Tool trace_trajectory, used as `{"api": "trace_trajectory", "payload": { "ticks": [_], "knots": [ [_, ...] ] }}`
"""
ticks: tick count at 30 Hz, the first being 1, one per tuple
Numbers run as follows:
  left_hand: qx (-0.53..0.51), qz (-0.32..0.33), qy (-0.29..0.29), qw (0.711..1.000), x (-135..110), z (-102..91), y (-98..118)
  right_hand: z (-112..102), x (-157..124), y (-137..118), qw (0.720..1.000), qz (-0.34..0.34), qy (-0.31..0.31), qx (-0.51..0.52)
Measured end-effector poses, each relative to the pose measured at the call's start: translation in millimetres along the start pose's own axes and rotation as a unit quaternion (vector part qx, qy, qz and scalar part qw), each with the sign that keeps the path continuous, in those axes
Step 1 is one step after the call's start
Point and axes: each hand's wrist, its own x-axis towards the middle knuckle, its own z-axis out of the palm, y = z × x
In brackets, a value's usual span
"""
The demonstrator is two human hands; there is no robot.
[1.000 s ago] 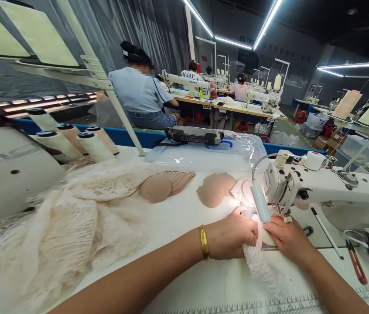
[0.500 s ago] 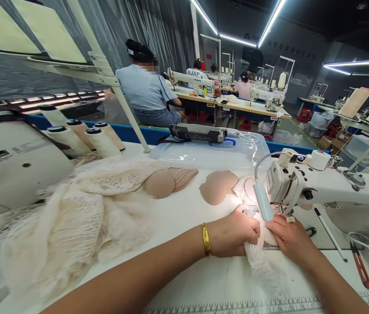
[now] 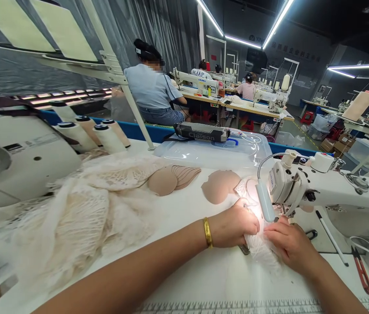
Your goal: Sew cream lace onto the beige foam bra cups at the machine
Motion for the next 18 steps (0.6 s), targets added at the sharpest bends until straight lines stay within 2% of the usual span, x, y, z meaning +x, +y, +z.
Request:
{"api": "trace_trajectory", "payload": {
  "ticks": [3, 6, 13, 18],
  "knots": [
    [0.021, 0.017, 0.019, 0.999, -1, -1.1, 3, -8, 3, -11, 0.998, -0.030, -0.038, 0.044],
    [0.036, 0.024, 0.034, 0.998, -1, -0.7, 4, -11, 5, -15, 0.997, -0.041, -0.046, 0.050],
    [0.091, 0.021, 0.063, 0.994, 1, 11.9, -1, -5, 0, -6, 0.999, -0.015, -0.030, 0.022],
    [0.153, 0.009, 0.081, 0.985, 3, 23.2, -2, 2, -4, 1, 1.000, 0.013, 0.007, -0.006]
  ]
}}
